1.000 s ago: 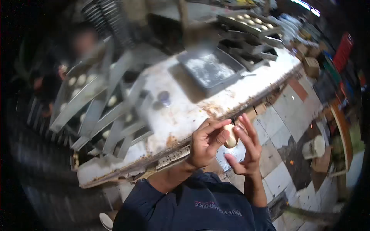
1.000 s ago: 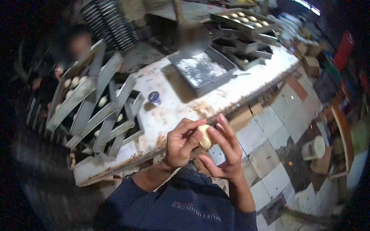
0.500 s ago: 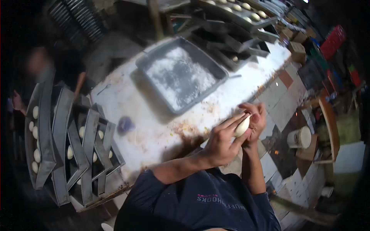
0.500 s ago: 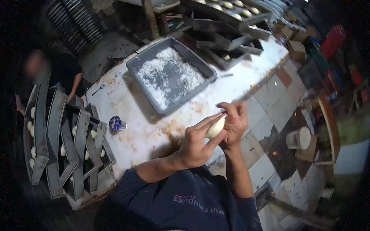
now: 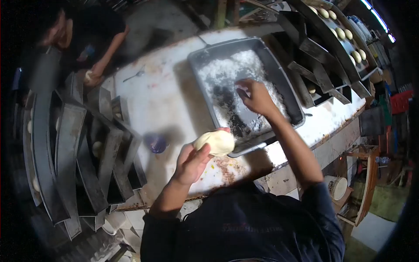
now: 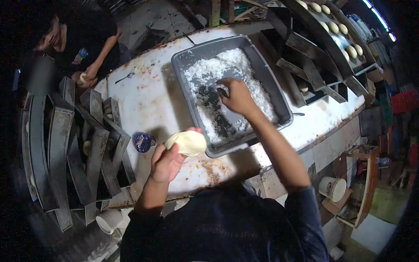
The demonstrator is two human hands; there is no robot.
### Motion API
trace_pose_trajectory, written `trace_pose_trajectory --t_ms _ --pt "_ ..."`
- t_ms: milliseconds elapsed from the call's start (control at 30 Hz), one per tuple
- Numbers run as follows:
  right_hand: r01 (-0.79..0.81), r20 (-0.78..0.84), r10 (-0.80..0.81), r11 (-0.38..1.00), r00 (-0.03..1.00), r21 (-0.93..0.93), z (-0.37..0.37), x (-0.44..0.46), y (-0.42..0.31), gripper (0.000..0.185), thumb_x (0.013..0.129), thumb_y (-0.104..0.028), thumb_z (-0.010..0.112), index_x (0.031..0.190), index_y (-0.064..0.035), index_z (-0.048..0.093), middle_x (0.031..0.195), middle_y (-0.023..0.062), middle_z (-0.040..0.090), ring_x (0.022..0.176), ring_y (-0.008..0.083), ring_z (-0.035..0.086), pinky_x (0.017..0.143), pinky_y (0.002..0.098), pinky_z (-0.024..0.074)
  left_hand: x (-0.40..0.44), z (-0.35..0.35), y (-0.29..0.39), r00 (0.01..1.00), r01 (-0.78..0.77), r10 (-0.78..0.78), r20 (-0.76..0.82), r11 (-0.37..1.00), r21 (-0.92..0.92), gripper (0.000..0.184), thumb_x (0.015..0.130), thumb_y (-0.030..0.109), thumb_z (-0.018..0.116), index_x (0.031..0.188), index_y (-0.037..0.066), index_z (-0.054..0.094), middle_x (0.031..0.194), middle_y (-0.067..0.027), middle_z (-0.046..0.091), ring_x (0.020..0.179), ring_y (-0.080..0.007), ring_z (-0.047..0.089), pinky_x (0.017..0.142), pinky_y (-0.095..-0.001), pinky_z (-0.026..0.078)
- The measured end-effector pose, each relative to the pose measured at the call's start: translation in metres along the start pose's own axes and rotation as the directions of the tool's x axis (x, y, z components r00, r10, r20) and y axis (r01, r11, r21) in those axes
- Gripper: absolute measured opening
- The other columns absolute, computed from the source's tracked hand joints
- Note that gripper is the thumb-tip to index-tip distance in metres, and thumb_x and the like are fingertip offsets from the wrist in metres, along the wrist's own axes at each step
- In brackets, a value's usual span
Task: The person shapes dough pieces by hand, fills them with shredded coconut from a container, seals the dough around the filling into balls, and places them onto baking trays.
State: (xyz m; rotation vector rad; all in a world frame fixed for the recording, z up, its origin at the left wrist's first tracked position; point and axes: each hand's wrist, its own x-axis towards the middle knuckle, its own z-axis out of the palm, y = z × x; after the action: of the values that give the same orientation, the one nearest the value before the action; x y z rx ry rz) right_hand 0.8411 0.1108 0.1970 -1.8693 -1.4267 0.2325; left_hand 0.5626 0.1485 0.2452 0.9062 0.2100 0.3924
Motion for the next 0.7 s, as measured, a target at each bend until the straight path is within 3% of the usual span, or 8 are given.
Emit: trace_pose_trajectory --t_ms 67,200,267,333,400,533,667,700 --pt "0.048 0.228 0.016 0.961 0.974 -0.272 0.027 0.034 0.052 0.030 0.079 -0.010 0.058 0.106 -0.0032 0.068 0.099 0.0192 0.069 0.093 0.0376 0.065 0.085 0.0404 0.0513 -0.009 -0.007 -0.001 0.998 -0.021 0.018 -0.067 0.999 -0.043 0.052 0.100 0.019 0.045 0.142 -0.010 0.034 0.142 -0.0251 0.044 0.130 -0.0314 0.047 0.109 -0.0444 0.037" --pt "0.220 0.162 -0.176 0.924 0.971 -0.312 0.065 0.077 0.119 0.027 0.079 -0.013 0.059 0.103 -0.0041 0.069 0.102 0.0180 0.069 0.104 0.0356 0.062 0.090 0.0424 0.0491 -0.025 -0.028 -0.006 0.965 0.038 -0.064 -0.253 0.993 -0.108 0.070 0.096 0.021 0.054 0.150 -0.005 0.018 0.145 -0.0224 0.041 0.134 -0.0298 0.042 0.111 -0.0424 0.034" --pt "0.110 0.163 -0.044 0.899 0.986 -0.424 0.074 0.079 0.114 0.029 0.080 -0.016 0.059 0.105 -0.0032 0.068 0.105 0.0190 0.067 0.111 0.0354 0.058 0.094 0.0440 0.0470 -0.035 -0.037 0.000 0.950 0.030 -0.056 -0.308 0.996 -0.089 0.073 0.094 0.023 0.057 0.150 -0.006 0.018 0.142 -0.0215 0.044 0.131 -0.0287 0.045 0.109 -0.0407 0.036" --pt "0.125 0.256 -0.014 0.898 0.967 -0.423 0.074 0.074 0.102 0.032 0.081 -0.016 0.062 0.107 0.0012 0.065 0.106 0.0221 0.065 0.108 0.0360 0.059 0.095 0.0460 0.0464 -0.044 -0.047 0.005 0.934 0.011 -0.044 -0.354 0.995 -0.095 0.077 0.092 0.024 0.060 0.149 -0.007 0.019 0.141 -0.0206 0.045 0.128 -0.0272 0.047 0.107 -0.0389 0.038" --pt "0.048 0.082 -0.025 0.958 0.996 -0.283 0.078 0.070 0.103 0.030 0.080 -0.012 0.065 0.108 -0.0004 0.064 0.108 0.0214 0.066 0.104 0.0384 0.061 0.093 0.0438 0.0475 -0.048 -0.057 0.004 0.918 0.000 -0.035 -0.395 0.996 -0.089 0.081 0.087 0.022 0.062 0.148 -0.008 0.018 0.142 -0.0208 0.044 0.129 -0.0267 0.046 0.107 -0.0386 0.038" --pt "0.240 0.286 -0.147 0.914 0.947 -0.327 0.080 0.070 0.099 0.031 0.083 -0.010 0.063 0.112 0.0027 0.063 0.111 0.0211 0.064 0.103 0.0397 0.061 0.093 0.0416 0.0499 -0.044 -0.065 -0.011 0.920 -0.046 0.005 -0.393 0.994 -0.094 0.078 0.086 0.015 0.060 0.149 -0.006 0.019 0.143 -0.0202 0.043 0.130 -0.0264 0.045 0.109 -0.0394 0.036" --pt "0.251 0.268 -0.165 0.911 0.949 -0.327 0.078 0.070 0.090 0.028 0.082 -0.010 0.066 0.108 -0.0005 0.064 0.110 0.0195 0.065 0.107 0.0343 0.061 0.095 0.0414 0.0500 -0.032 -0.062 -0.022 0.916 0.001 -0.083 -0.393 0.979 -0.205 0.075 0.087 0.010 0.057 0.150 -0.005 0.019 0.143 -0.0191 0.043 0.131 -0.0260 0.044 0.109 -0.0398 0.036" --pt "0.230 0.399 -0.079 0.909 0.914 -0.348 0.072 0.071 0.087 0.030 0.083 -0.008 0.064 0.112 -0.0011 0.063 0.113 0.0188 0.065 0.108 0.0337 0.060 0.096 0.0406 0.0494 -0.029 -0.059 -0.022 0.918 0.005 -0.089 -0.387 0.977 -0.213 0.072 0.088 0.010 0.056 0.150 -0.004 0.020 0.143 -0.0191 0.044 0.130 -0.0258 0.045 0.109 -0.0395 0.037"
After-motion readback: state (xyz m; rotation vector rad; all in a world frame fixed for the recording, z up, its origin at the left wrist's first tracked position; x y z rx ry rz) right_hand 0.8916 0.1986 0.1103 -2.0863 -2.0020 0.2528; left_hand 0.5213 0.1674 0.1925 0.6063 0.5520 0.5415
